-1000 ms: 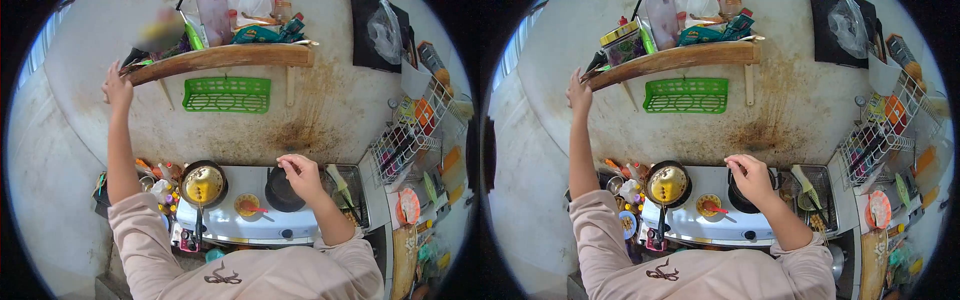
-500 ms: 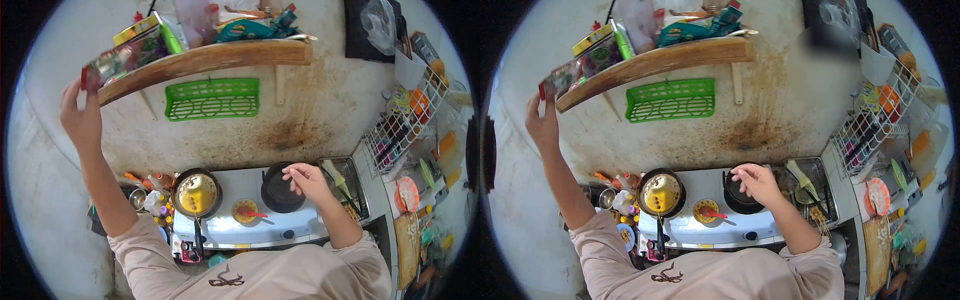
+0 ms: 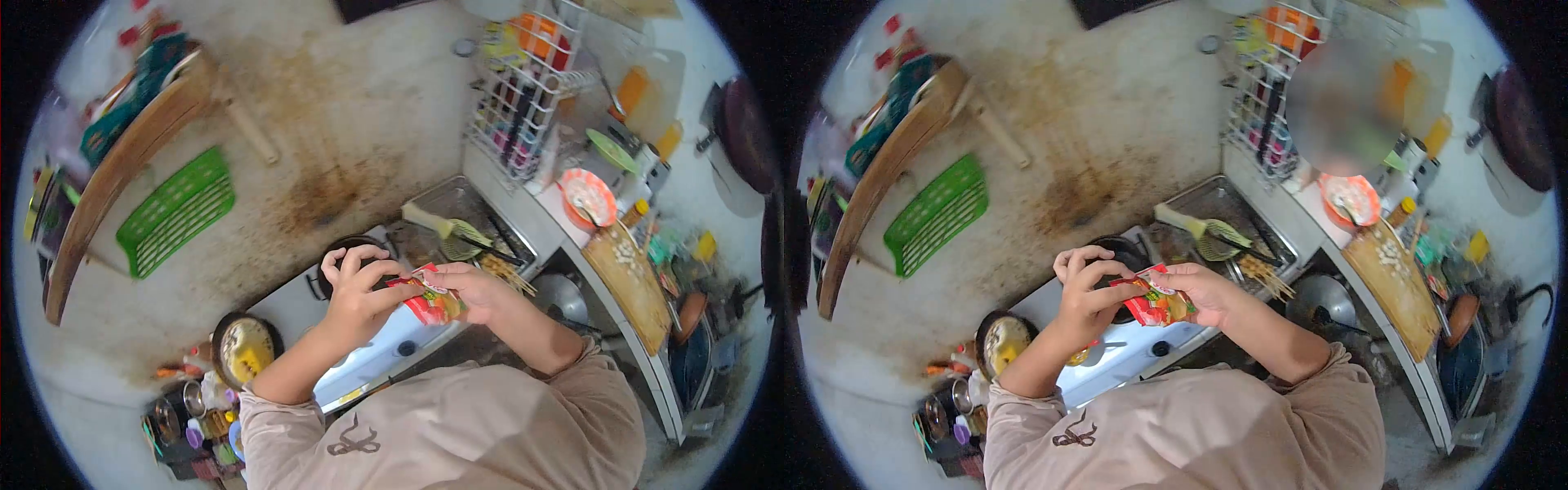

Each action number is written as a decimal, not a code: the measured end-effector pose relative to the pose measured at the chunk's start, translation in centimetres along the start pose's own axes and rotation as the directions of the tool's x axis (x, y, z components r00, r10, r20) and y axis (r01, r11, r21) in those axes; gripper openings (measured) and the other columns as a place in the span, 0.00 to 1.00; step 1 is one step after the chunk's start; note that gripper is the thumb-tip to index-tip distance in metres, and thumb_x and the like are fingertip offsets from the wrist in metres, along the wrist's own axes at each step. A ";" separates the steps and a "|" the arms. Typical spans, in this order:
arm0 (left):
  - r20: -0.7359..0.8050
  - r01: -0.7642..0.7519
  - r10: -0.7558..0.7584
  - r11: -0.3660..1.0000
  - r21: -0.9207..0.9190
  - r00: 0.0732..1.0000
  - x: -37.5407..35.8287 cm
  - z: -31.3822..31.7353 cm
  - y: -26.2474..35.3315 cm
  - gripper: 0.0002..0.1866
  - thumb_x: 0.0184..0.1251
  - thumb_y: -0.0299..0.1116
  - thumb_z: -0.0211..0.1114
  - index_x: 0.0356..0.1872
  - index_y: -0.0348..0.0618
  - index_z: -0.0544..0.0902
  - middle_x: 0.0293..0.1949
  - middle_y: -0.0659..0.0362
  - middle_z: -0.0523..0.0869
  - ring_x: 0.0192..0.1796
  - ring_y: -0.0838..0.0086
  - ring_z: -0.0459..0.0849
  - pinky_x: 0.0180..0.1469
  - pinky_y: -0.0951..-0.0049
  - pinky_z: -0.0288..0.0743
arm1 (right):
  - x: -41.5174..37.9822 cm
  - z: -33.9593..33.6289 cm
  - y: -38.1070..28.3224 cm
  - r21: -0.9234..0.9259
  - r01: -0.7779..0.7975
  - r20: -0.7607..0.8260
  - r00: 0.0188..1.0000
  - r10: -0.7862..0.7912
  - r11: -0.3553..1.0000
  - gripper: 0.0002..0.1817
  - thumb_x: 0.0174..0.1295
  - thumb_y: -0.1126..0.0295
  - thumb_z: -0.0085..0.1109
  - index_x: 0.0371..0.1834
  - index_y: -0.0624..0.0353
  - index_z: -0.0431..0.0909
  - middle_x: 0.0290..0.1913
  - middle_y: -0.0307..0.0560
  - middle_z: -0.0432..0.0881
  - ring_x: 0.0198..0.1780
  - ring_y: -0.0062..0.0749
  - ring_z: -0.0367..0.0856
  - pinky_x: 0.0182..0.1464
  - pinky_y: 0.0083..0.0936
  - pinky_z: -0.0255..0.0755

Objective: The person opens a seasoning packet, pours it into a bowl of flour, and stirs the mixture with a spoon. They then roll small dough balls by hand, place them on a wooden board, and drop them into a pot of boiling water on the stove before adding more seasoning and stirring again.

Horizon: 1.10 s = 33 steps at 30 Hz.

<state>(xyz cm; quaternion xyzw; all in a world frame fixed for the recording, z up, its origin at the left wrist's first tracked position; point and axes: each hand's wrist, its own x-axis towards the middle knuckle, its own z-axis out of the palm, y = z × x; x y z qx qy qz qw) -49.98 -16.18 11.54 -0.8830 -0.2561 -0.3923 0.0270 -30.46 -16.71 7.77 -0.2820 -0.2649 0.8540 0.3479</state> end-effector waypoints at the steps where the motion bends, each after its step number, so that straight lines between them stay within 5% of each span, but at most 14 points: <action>1: -0.008 -0.012 0.012 1.000 0.006 1.000 1.1 1.9 0.5 0.17 0.31 0.26 0.65 0.29 0.58 0.84 0.34 0.70 0.78 0.44 0.68 0.71 0.47 0.62 0.53 | -1.4 -1.4 -0.7 0.011 0.042 -0.041 0.998 -0.042 0.999 0.15 0.62 0.67 0.45 0.47 0.65 0.69 0.42 0.48 0.77 0.40 0.31 0.79 0.41 0.28 0.75; 11: 0.006 -0.041 0.043 0.979 -0.199 0.999 14.8 21.3 9.5 0.21 0.29 0.24 0.64 0.30 0.66 0.84 0.36 0.71 0.77 0.44 0.69 0.71 0.48 0.60 0.52 | -18.9 -16.5 -8.7 0.072 0.284 -0.315 0.916 -0.249 0.956 0.18 0.64 0.60 0.40 0.50 0.60 0.68 0.39 0.47 0.79 0.36 0.34 0.80 0.31 0.27 0.76; 19: -0.040 -0.089 0.087 0.995 -0.034 0.995 22.8 32.0 15.1 0.20 0.35 0.24 0.64 0.33 0.62 0.84 0.37 0.68 0.77 0.43 0.71 0.72 0.48 0.64 0.53 | -27.8 -26.2 -15.5 -0.075 0.293 -0.497 0.818 -0.290 0.953 0.13 0.60 0.67 0.50 0.47 0.60 0.70 0.41 0.43 0.77 0.32 0.29 0.79 0.29 0.26 0.77; 22: -0.052 0.084 -0.085 0.996 -0.027 0.995 24.1 35.3 15.4 0.23 0.40 0.23 0.63 0.42 0.60 0.81 0.39 0.64 0.78 0.44 0.70 0.73 0.49 0.62 0.52 | -28.2 -28.9 -17.8 -0.130 0.310 -0.530 0.781 -0.330 0.942 0.12 0.59 0.68 0.52 0.44 0.60 0.71 0.38 0.42 0.78 0.31 0.28 0.79 0.29 0.24 0.76; 23: 0.013 0.182 -0.182 0.982 -0.054 0.983 23.9 36.6 14.7 0.27 0.49 0.24 0.60 0.54 0.57 0.71 0.42 0.61 0.77 0.49 0.72 0.71 0.51 0.60 0.55 | -28.0 -29.9 -18.5 -0.151 0.310 -0.535 0.773 -0.341 0.939 0.12 0.59 0.68 0.52 0.44 0.60 0.72 0.37 0.42 0.78 0.31 0.28 0.79 0.29 0.24 0.75; 25: 0.182 0.420 -0.386 0.725 -0.546 0.904 24.4 38.9 13.5 0.25 0.54 0.26 0.59 0.56 0.48 0.68 0.43 0.58 0.76 0.47 0.74 0.72 0.49 0.68 0.61 | -27.3 -30.9 -19.7 -0.199 0.311 -0.563 0.740 -0.368 0.930 0.11 0.60 0.67 0.51 0.42 0.60 0.72 0.34 0.41 0.78 0.29 0.26 0.78 0.29 0.22 0.74; 27: 0.417 0.578 -0.471 0.273 -0.770 0.778 24.6 42.0 11.5 0.20 0.58 0.31 0.59 0.51 0.35 0.70 0.41 0.55 0.78 0.40 0.79 0.76 0.40 0.80 0.69 | -26.1 -32.0 -20.7 -0.263 0.284 -0.606 0.695 -0.387 0.922 0.11 0.60 0.66 0.52 0.42 0.60 0.73 0.34 0.42 0.78 0.28 0.25 0.77 0.29 0.21 0.73; 30: 0.655 0.719 -0.323 0.141 -0.680 0.683 26.5 42.3 10.5 0.12 0.57 0.32 0.62 0.40 0.37 0.78 0.33 0.58 0.81 0.34 0.80 0.78 0.37 0.81 0.70 | -24.1 -34.2 -21.4 -0.382 0.227 -0.632 0.643 -0.432 0.896 0.13 0.59 0.65 0.52 0.43 0.60 0.73 0.35 0.42 0.78 0.28 0.23 0.76 0.28 0.18 0.73; 31: 0.622 0.691 -0.341 0.132 -0.711 0.705 26.8 42.7 10.4 0.09 0.54 0.34 0.64 0.31 0.38 0.80 0.23 0.62 0.81 0.24 0.82 0.77 0.28 0.83 0.69 | -23.6 -34.4 -21.5 -0.408 0.209 -0.639 0.630 -0.442 0.888 0.13 0.59 0.65 0.52 0.43 0.61 0.73 0.36 0.42 0.77 0.28 0.24 0.76 0.27 0.18 0.74; 33: 0.668 0.751 -0.362 0.180 -0.635 0.651 27.3 43.4 9.4 0.07 0.52 0.31 0.65 0.25 0.38 0.79 0.20 0.63 0.79 0.21 0.82 0.76 0.25 0.83 0.68 | -22.7 -35.1 -21.6 -0.418 0.202 -0.643 0.623 -0.446 0.886 0.14 0.58 0.67 0.54 0.45 0.61 0.73 0.37 0.41 0.77 0.32 0.23 0.77 0.28 0.17 0.74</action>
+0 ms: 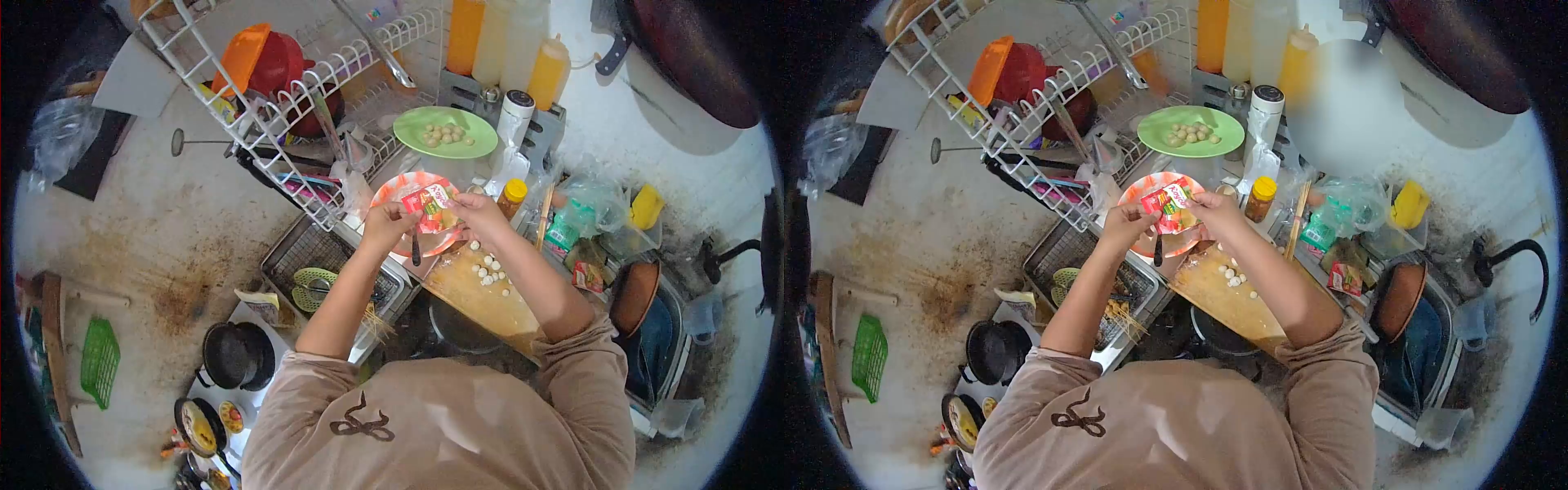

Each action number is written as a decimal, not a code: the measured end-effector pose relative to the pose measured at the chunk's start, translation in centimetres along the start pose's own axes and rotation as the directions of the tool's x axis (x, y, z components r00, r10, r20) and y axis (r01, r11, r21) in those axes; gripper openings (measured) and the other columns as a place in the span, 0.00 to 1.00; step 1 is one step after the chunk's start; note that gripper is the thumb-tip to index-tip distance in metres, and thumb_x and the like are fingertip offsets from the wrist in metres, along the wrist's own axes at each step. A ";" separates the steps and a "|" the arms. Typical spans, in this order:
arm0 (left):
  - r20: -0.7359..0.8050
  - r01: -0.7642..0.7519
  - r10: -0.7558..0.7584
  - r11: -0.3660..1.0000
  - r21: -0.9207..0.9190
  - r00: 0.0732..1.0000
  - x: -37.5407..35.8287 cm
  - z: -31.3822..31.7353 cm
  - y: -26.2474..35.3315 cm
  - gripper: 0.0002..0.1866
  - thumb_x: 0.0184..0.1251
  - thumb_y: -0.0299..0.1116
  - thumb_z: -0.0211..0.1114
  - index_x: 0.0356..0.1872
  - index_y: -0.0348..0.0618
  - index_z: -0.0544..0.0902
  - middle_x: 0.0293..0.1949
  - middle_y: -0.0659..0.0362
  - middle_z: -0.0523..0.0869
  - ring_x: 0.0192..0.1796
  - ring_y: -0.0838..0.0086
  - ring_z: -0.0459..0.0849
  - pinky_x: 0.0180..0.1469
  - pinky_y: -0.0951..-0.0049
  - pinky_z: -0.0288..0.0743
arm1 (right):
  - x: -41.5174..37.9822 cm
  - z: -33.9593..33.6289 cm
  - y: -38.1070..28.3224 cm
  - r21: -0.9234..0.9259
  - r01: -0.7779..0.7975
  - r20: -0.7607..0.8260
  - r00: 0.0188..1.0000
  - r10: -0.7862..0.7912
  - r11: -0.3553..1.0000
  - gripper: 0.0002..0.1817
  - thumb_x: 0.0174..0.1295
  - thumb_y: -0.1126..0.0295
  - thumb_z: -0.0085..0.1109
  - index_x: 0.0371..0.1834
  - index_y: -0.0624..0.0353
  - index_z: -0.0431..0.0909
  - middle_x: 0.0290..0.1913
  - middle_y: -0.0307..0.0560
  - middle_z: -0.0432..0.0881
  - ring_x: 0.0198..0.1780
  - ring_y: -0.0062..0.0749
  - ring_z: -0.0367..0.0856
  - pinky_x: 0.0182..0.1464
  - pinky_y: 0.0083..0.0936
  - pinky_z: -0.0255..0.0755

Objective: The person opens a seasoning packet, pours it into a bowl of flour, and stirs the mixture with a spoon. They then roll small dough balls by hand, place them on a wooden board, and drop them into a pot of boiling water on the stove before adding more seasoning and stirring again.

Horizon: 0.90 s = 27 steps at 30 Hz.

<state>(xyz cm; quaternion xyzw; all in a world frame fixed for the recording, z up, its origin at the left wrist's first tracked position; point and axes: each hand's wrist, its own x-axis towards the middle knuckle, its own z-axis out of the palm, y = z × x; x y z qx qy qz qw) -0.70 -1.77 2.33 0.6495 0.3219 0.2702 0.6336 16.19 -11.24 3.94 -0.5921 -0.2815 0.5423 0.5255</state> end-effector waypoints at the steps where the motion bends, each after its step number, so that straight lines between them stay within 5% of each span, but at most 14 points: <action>1: -0.006 0.030 -0.030 0.999 0.034 1.000 0.7 -0.1 -0.2 0.07 0.51 0.30 0.66 0.22 0.38 0.79 0.18 0.63 0.79 0.20 0.83 0.75 0.23 0.82 0.68 | 0.2 0.0 0.3 0.010 0.031 -0.014 0.999 -0.031 0.999 0.14 0.58 0.68 0.54 0.46 0.61 0.72 0.37 0.41 0.77 0.33 0.23 0.77 0.30 0.18 0.75; 8: -0.009 -0.034 0.034 0.999 -0.018 0.999 3.3 -0.5 -2.8 0.08 0.48 0.27 0.68 0.17 0.40 0.78 0.15 0.64 0.77 0.17 0.83 0.73 0.20 0.83 0.65 | 2.2 -0.5 3.0 -0.109 0.329 -0.030 0.942 -0.333 0.938 0.12 0.49 0.82 0.58 0.38 0.69 0.74 0.31 0.40 0.78 0.32 0.18 0.75 0.33 0.14 0.70; 17: 0.032 -0.103 0.098 0.964 0.247 0.995 4.6 -1.0 -4.5 0.09 0.43 0.30 0.71 0.16 0.37 0.80 0.14 0.62 0.76 0.18 0.81 0.71 0.22 0.79 0.65 | 3.0 -1.6 5.0 -0.576 0.365 -0.146 0.835 -0.531 0.732 0.15 0.49 0.81 0.58 0.42 0.72 0.72 0.32 0.48 0.79 0.32 0.20 0.76 0.28 0.15 0.71; 20: 0.048 -0.107 0.098 0.960 0.257 0.994 4.9 -1.0 -4.6 0.09 0.42 0.31 0.71 0.18 0.37 0.80 0.15 0.61 0.76 0.19 0.80 0.72 0.23 0.78 0.66 | 2.2 -0.3 3.9 -0.336 0.356 -0.245 0.861 -0.446 0.872 0.20 0.49 0.81 0.59 0.48 0.69 0.69 0.33 0.49 0.80 0.34 0.21 0.77 0.31 0.17 0.72; 27: 0.067 -0.123 0.112 0.975 0.188 0.991 5.6 -1.3 -5.6 0.09 0.42 0.31 0.71 0.19 0.37 0.81 0.15 0.60 0.77 0.18 0.80 0.72 0.23 0.78 0.66 | 2.0 0.0 3.5 -0.380 0.339 -0.254 0.856 -0.449 0.861 0.27 0.47 0.80 0.60 0.54 0.65 0.65 0.39 0.54 0.80 0.36 0.22 0.77 0.40 0.20 0.70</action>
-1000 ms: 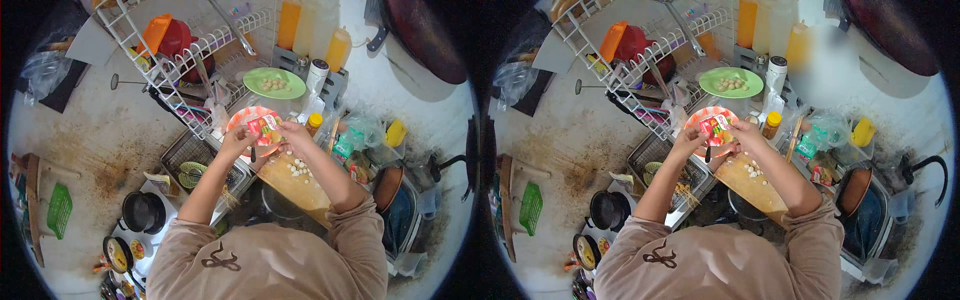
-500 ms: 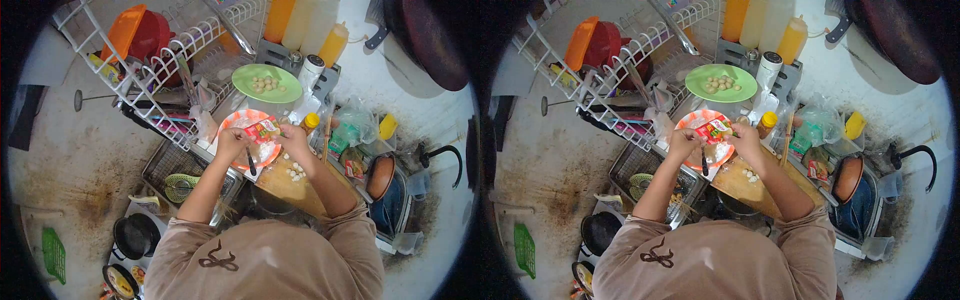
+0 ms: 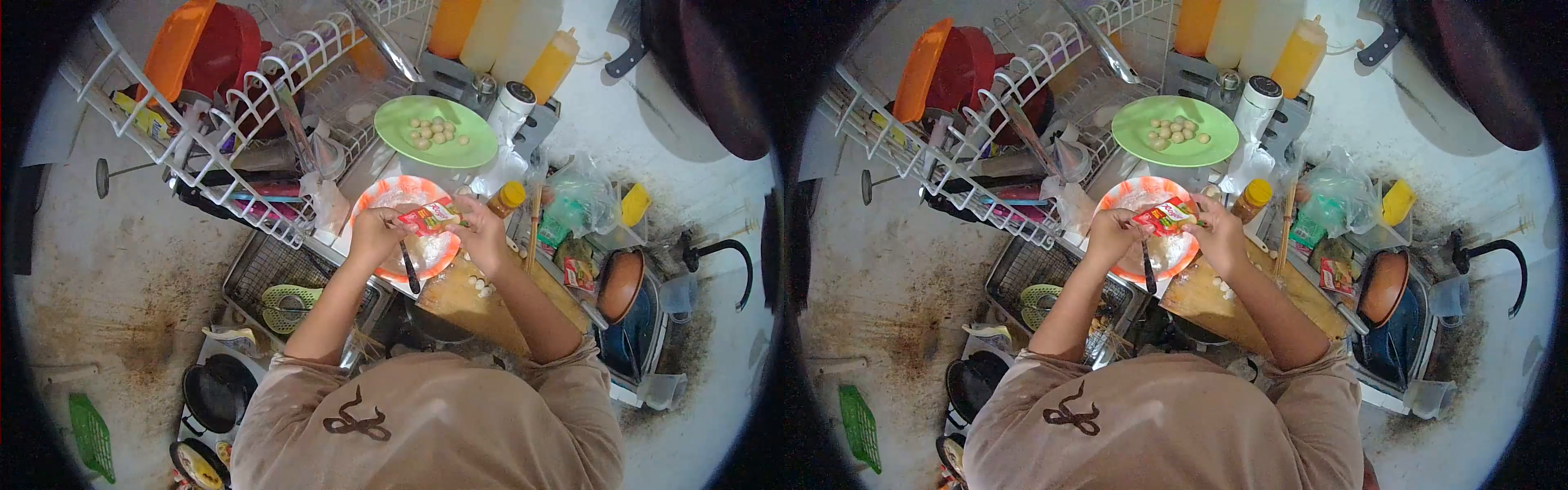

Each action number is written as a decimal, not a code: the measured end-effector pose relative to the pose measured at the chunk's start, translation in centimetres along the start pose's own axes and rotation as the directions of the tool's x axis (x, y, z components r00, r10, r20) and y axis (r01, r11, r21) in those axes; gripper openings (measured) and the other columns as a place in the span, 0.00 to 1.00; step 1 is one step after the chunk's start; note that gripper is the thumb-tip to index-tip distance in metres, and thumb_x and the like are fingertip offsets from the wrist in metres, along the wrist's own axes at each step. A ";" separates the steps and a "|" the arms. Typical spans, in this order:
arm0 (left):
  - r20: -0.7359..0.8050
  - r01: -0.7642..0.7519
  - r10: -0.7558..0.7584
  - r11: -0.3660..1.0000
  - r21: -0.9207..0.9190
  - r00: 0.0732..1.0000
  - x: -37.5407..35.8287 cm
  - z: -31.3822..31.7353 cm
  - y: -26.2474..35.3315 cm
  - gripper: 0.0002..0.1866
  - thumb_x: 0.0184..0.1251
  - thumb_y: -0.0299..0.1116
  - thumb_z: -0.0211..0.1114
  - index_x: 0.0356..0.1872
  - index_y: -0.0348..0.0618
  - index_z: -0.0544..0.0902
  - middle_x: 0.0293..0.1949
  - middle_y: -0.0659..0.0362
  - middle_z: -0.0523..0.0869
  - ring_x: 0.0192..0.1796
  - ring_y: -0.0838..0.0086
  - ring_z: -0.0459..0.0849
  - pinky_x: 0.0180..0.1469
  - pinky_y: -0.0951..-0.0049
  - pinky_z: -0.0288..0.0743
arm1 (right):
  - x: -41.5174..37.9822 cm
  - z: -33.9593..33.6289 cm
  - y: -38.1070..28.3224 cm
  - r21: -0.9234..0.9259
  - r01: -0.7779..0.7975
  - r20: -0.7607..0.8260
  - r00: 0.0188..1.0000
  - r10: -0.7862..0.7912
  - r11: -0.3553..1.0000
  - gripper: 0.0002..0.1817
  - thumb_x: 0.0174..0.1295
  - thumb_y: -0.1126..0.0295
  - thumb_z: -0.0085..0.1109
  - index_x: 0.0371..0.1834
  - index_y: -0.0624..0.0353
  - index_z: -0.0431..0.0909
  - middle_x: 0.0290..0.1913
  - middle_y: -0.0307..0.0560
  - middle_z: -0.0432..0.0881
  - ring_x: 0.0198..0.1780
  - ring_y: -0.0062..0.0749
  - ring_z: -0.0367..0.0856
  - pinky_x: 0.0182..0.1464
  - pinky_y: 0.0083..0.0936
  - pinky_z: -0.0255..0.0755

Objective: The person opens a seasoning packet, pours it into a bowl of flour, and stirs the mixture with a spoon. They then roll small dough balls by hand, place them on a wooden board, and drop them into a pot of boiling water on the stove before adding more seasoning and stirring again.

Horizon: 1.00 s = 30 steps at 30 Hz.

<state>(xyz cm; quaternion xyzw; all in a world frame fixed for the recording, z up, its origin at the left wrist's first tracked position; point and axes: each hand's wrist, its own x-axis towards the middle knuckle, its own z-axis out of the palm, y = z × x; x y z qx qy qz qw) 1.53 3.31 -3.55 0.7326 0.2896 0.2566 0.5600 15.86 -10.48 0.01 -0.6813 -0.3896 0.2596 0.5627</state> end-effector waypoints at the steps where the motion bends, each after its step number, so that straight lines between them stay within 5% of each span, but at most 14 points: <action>1: 0.001 0.001 -0.001 1.000 0.004 1.000 0.1 -0.1 -0.1 0.09 0.42 0.31 0.71 0.19 0.37 0.81 0.15 0.60 0.77 0.18 0.80 0.72 0.23 0.78 0.66 | 0.1 0.0 0.0 -0.007 -0.006 -0.003 1.000 0.006 1.000 0.27 0.47 0.80 0.61 0.54 0.65 0.65 0.39 0.54 0.80 0.36 0.22 0.78 0.41 0.20 0.70; 5: -0.005 0.029 -0.029 1.000 0.004 1.000 -0.3 -0.1 0.7 0.09 0.41 0.31 0.71 0.18 0.37 0.81 0.14 0.60 0.77 0.18 0.80 0.72 0.22 0.78 0.66 | 0.3 0.3 1.9 -0.168 0.091 -0.057 0.993 -0.101 0.982 0.27 0.46 0.79 0.61 0.52 0.65 0.67 0.39 0.55 0.80 0.38 0.24 0.78 0.41 0.19 0.70; 8: -0.004 0.025 -0.025 0.999 0.024 1.000 0.0 -0.2 0.1 0.09 0.41 0.31 0.71 0.18 0.37 0.80 0.14 0.60 0.77 0.18 0.81 0.72 0.22 0.78 0.66 | -0.1 0.2 -1.1 -0.087 -0.127 -0.040 0.992 0.124 0.988 0.26 0.46 0.79 0.62 0.52 0.67 0.67 0.45 0.56 0.77 0.43 0.26 0.77 0.43 0.20 0.70; 13: 0.015 0.025 -0.025 0.999 0.035 1.000 0.0 -0.3 0.4 0.09 0.41 0.30 0.71 0.18 0.37 0.80 0.15 0.61 0.78 0.18 0.82 0.73 0.23 0.79 0.67 | 0.0 0.4 -0.4 -0.033 -0.075 -0.019 0.997 0.074 0.997 0.26 0.48 0.80 0.60 0.53 0.71 0.64 0.49 0.54 0.74 0.46 0.28 0.76 0.44 0.21 0.71; 14: 0.016 0.012 -0.011 0.999 -0.050 1.000 0.0 -0.2 0.6 0.09 0.42 0.30 0.71 0.22 0.37 0.80 0.16 0.61 0.78 0.18 0.82 0.73 0.23 0.80 0.67 | 0.0 0.3 -0.5 -0.015 -0.070 -0.010 0.997 0.070 0.997 0.26 0.49 0.80 0.59 0.53 0.72 0.63 0.48 0.54 0.74 0.46 0.28 0.76 0.44 0.22 0.71; 17: 0.003 -0.004 0.005 0.975 -0.224 1.000 0.1 0.2 1.8 0.15 0.45 0.26 0.68 0.37 0.37 0.77 0.18 0.62 0.79 0.19 0.82 0.75 0.23 0.83 0.68 | 0.5 0.2 1.1 0.139 -0.062 0.052 0.997 0.055 0.988 0.26 0.55 0.80 0.53 0.57 0.65 0.58 0.38 0.48 0.78 0.33 0.20 0.76 0.23 0.14 0.70; 20: 0.025 0.075 -0.071 0.948 -0.308 0.997 0.0 -0.1 4.6 0.25 0.49 0.21 0.63 0.51 0.36 0.68 0.19 0.61 0.79 0.19 0.82 0.76 0.20 0.85 0.66 | 0.1 -0.3 -1.9 0.223 -0.326 0.049 0.945 0.324 0.919 0.26 0.57 0.75 0.53 0.58 0.63 0.56 0.38 0.47 0.75 0.33 0.22 0.76 0.22 0.15 0.71; 23: 0.137 0.203 -0.156 0.854 -0.479 0.978 0.2 0.0 5.8 0.26 0.50 0.20 0.60 0.53 0.38 0.66 0.19 0.62 0.78 0.16 0.83 0.73 0.16 0.85 0.63 | -0.9 -0.9 -2.2 0.181 -0.181 0.023 0.984 0.179 0.967 0.32 0.50 0.72 0.62 0.57 0.64 0.57 0.45 0.50 0.71 0.37 0.28 0.75 0.42 0.18 0.72; 26: 0.166 0.236 -0.169 0.764 -0.600 0.971 -0.3 1.4 6.7 0.22 0.50 0.19 0.59 0.49 0.40 0.70 0.21 0.62 0.79 0.15 0.85 0.70 0.14 0.87 0.60 | -2.9 -1.5 -2.9 -0.246 0.335 -0.030 0.935 -0.353 0.910 0.31 0.48 0.70 0.63 0.55 0.60 0.60 0.47 0.51 0.68 0.45 0.34 0.72 0.43 0.23 0.70; 27: 0.173 0.251 -0.183 0.743 -0.620 0.968 -0.8 1.9 7.6 0.21 0.50 0.19 0.59 0.48 0.40 0.71 0.21 0.62 0.79 0.15 0.85 0.71 0.14 0.87 0.60 | -3.8 -2.3 -4.6 -0.481 0.362 0.022 0.916 -0.402 0.799 0.26 0.45 0.72 0.63 0.49 0.59 0.65 0.47 0.52 0.66 0.51 0.40 0.68 0.48 0.30 0.67; 30: 0.196 0.284 -0.206 0.717 -0.636 0.959 -1.6 3.7 8.8 0.17 0.52 0.20 0.58 0.46 0.38 0.71 0.20 0.61 0.79 0.15 0.83 0.72 0.14 0.86 0.61 | -5.7 -3.4 -3.8 -0.563 0.331 -0.044 0.903 -0.427 0.757 0.16 0.43 0.77 0.62 0.38 0.60 0.72 0.46 0.53 0.67 0.51 0.41 0.67 0.54 0.31 0.60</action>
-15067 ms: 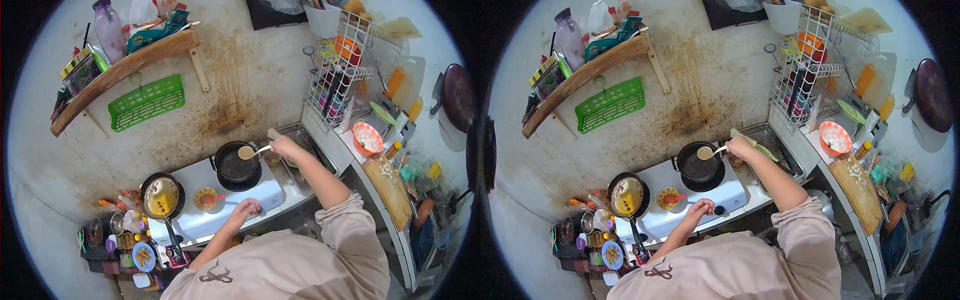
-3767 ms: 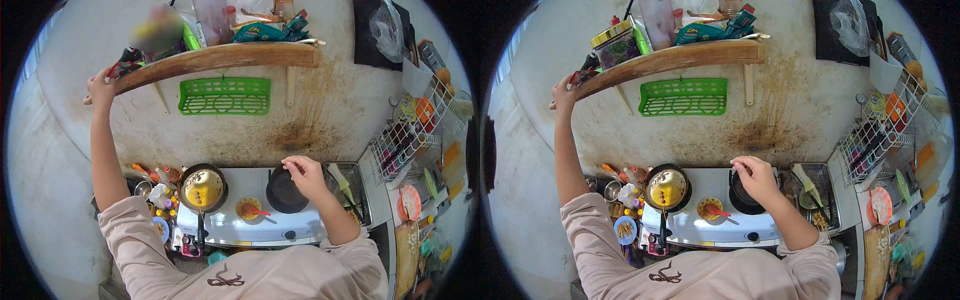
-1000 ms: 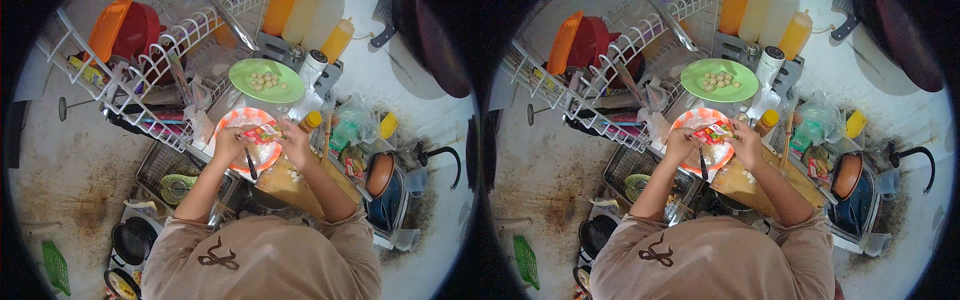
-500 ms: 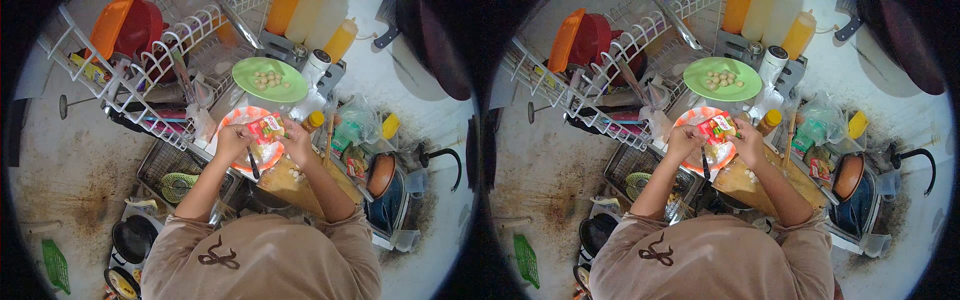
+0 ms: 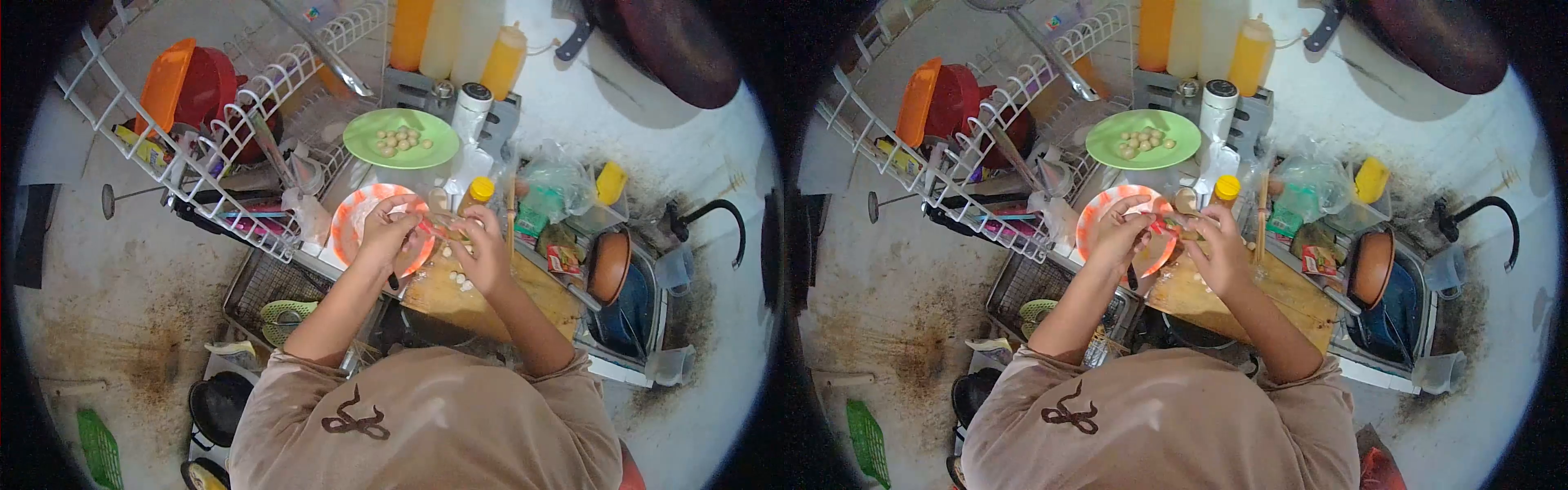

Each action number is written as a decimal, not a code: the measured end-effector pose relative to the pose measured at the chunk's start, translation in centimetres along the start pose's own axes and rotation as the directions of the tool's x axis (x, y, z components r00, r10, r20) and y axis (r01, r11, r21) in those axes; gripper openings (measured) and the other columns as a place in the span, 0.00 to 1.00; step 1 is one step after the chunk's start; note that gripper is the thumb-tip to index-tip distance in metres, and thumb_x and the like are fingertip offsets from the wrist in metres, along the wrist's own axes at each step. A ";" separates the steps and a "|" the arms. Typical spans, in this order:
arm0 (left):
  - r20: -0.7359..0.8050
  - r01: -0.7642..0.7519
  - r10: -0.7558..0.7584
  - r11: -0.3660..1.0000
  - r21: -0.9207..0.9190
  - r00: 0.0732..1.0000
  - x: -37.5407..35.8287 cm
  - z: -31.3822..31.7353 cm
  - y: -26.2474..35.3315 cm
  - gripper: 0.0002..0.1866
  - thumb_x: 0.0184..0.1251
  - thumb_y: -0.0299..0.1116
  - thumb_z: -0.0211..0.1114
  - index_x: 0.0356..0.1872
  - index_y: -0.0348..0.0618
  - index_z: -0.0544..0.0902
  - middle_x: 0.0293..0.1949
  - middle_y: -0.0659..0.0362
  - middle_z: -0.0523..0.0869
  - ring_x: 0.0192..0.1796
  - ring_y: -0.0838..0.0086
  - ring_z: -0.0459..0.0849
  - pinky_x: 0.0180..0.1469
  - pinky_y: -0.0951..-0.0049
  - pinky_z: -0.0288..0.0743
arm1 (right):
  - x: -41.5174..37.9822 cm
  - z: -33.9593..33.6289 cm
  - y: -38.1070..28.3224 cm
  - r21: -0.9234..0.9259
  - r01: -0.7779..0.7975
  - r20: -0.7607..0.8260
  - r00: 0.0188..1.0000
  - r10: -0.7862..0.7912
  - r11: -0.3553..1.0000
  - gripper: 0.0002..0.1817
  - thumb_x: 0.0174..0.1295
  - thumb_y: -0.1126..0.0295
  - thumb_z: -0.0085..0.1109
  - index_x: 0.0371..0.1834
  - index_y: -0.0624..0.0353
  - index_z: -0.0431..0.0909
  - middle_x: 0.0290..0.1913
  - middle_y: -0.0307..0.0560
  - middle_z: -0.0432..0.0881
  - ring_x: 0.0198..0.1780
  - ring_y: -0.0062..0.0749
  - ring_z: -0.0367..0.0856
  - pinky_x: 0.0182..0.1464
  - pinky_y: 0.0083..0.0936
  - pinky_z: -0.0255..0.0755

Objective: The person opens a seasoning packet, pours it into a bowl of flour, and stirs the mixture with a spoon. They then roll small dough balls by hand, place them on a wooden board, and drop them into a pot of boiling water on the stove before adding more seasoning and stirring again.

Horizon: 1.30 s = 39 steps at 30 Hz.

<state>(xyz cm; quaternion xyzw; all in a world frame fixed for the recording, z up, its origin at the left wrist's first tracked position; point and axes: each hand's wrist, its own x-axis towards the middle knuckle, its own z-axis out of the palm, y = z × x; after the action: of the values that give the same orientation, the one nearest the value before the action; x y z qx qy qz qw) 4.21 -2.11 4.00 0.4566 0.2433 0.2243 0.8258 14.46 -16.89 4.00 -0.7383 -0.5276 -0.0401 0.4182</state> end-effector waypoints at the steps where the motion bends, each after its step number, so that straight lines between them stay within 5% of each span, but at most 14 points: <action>1: 0.005 0.017 -0.017 1.000 -0.019 1.000 0.0 0.8 -0.5 0.18 0.53 0.20 0.58 0.46 0.39 0.71 0.19 0.61 0.79 0.15 0.83 0.72 0.14 0.86 0.61 | -0.3 -0.6 -0.1 -0.109 0.059 -0.087 0.994 -0.068 0.992 0.12 0.44 0.75 0.62 0.34 0.60 0.74 0.44 0.51 0.68 0.48 0.44 0.69 0.49 0.33 0.64; 7: 0.067 0.025 -0.039 0.980 0.195 0.997 -2.4 5.0 0.7 0.24 0.59 0.34 0.59 0.55 0.40 0.62 0.35 0.55 0.81 0.18 0.80 0.74 0.16 0.85 0.65 | -1.7 -2.6 5.3 -0.117 -0.027 -0.290 0.957 -0.008 0.993 0.07 0.47 0.74 0.60 0.30 0.60 0.77 0.30 0.46 0.77 0.36 0.40 0.75 0.41 0.30 0.68; 10: 0.183 -0.195 0.155 0.955 0.224 0.971 -3.7 4.3 1.4 0.22 0.60 0.33 0.57 0.54 0.40 0.64 0.34 0.55 0.81 0.19 0.81 0.74 0.19 0.84 0.66 | -2.0 -5.1 8.1 0.112 -0.437 -0.318 0.835 0.449 0.892 0.08 0.47 0.72 0.61 0.32 0.61 0.78 0.27 0.47 0.80 0.31 0.36 0.78 0.38 0.29 0.69; 16: 0.122 -0.406 0.388 0.888 0.218 0.914 -6.5 -0.6 1.2 0.14 0.58 0.25 0.56 0.47 0.42 0.71 0.28 0.60 0.80 0.19 0.86 0.73 0.17 0.87 0.64 | -0.8 -5.4 17.5 -0.108 -0.584 -0.356 0.778 0.517 0.805 0.11 0.45 0.70 0.64 0.32 0.62 0.77 0.28 0.45 0.80 0.31 0.31 0.78 0.36 0.26 0.69; 19: 0.035 -0.417 0.421 0.879 0.229 0.906 -7.9 -2.8 1.0 0.13 0.58 0.28 0.57 0.45 0.41 0.72 0.27 0.60 0.80 0.18 0.83 0.73 0.17 0.86 0.63 | 0.3 -2.9 20.1 -0.027 -0.410 -0.352 0.858 0.375 0.912 0.09 0.45 0.69 0.64 0.26 0.62 0.76 0.22 0.42 0.78 0.24 0.23 0.75 0.30 0.23 0.69; 22: -0.075 -0.422 0.450 0.874 0.242 0.890 -9.3 -4.2 0.8 0.12 0.58 0.29 0.58 0.43 0.42 0.72 0.26 0.60 0.79 0.17 0.83 0.72 0.17 0.86 0.61 | 2.1 0.1 23.7 0.130 -0.475 -0.197 0.848 0.492 0.870 0.10 0.43 0.68 0.65 0.24 0.62 0.76 0.21 0.45 0.78 0.25 0.28 0.77 0.31 0.24 0.70; 25: -0.158 -0.380 0.430 0.885 0.269 0.889 -10.8 -5.2 0.8 0.12 0.58 0.28 0.57 0.44 0.42 0.73 0.27 0.60 0.80 0.18 0.85 0.71 0.17 0.87 0.60 | 3.5 1.6 23.5 -0.215 -0.431 -0.356 0.870 0.340 0.877 0.11 0.41 0.68 0.67 0.24 0.62 0.76 0.22 0.47 0.78 0.26 0.33 0.78 0.31 0.26 0.70; 28: -0.228 -0.395 0.466 0.870 0.296 0.855 -12.0 -5.4 0.8 0.10 0.59 0.30 0.57 0.41 0.41 0.73 0.24 0.62 0.78 0.17 0.83 0.72 0.16 0.87 0.60 | 4.3 1.1 22.5 -0.427 -0.369 -0.256 0.925 0.281 0.825 0.14 0.39 0.68 0.68 0.26 0.62 0.76 0.21 0.48 0.78 0.26 0.38 0.78 0.32 0.29 0.71; 31: -0.239 -0.401 0.469 0.872 0.281 0.850 -12.8 -6.1 0.5 0.10 0.59 0.30 0.57 0.42 0.41 0.73 0.24 0.62 0.78 0.17 0.83 0.72 0.16 0.87 0.61 | 4.6 -0.2 19.7 -0.294 -0.445 -0.132 0.896 0.425 0.846 0.14 0.42 0.65 0.66 0.24 0.63 0.74 0.30 0.56 0.75 0.34 0.50 0.75 0.40 0.39 0.68; 34: -0.267 -0.420 0.488 0.866 0.272 0.831 -13.4 -6.7 0.2 0.10 0.59 0.30 0.57 0.42 0.41 0.73 0.25 0.61 0.78 0.16 0.83 0.71 0.17 0.86 0.62 | 3.3 -1.4 15.6 -0.178 -0.395 -0.369 0.876 0.312 0.901 0.15 0.43 0.64 0.65 0.28 0.62 0.73 0.32 0.55 0.74 0.35 0.50 0.73 0.40 0.39 0.68; 36: -0.300 -0.355 0.441 0.885 0.300 0.846 -13.1 -7.5 -0.5 0.11 0.60 0.31 0.56 0.44 0.42 0.72 0.30 0.60 0.77 0.20 0.83 0.72 0.18 0.85 0.63 | 2.4 -1.6 10.6 -0.299 -0.110 -0.455 0.889 -0.041 0.948 0.19 0.42 0.61 0.65 0.36 0.58 0.72 0.38 0.55 0.73 0.39 0.49 0.71 0.42 0.37 0.66; 37: -0.320 -0.318 0.414 0.896 0.311 0.852 -12.8 -8.0 -1.1 0.12 0.60 0.31 0.56 0.44 0.42 0.72 0.33 0.60 0.77 0.21 0.84 0.72 0.19 0.85 0.63 | 2.0 -2.1 6.8 -0.227 0.054 -0.174 0.980 -0.095 0.972 0.21 0.42 0.61 0.64 0.39 0.57 0.71 0.41 0.54 0.72 0.41 0.47 0.69 0.43 0.37 0.65; 38: -0.337 -0.284 0.406 0.890 0.357 0.849 -12.3 -8.3 -1.9 0.13 0.60 0.32 0.56 0.46 0.43 0.70 0.35 0.59 0.76 0.24 0.83 0.72 0.20 0.84 0.65 | 1.3 -2.2 3.1 -0.107 0.186 0.117 0.978 -0.173 0.977 0.23 0.42 0.60 0.64 0.42 0.55 0.70 0.44 0.52 0.70 0.44 0.45 0.68 0.44 0.36 0.64; 39: -0.353 -0.247 0.399 0.881 0.403 0.846 -11.4 -8.6 -2.7 0.15 0.60 0.32 0.56 0.48 0.44 0.69 0.38 0.58 0.75 0.26 0.83 0.73 0.22 0.83 0.66 | 0.4 -1.3 0.3 -0.120 0.341 0.213 0.926 -0.312 0.932 0.23 0.42 0.59 0.63 0.43 0.54 0.71 0.44 0.49 0.70 0.44 0.43 0.67 0.44 0.36 0.63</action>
<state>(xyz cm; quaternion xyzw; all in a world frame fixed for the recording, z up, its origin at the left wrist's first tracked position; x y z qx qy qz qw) -9.47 -4.65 -0.10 0.5675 0.3709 0.4105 0.6098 15.36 -17.43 4.89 -0.6705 -0.6763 -0.0794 0.2946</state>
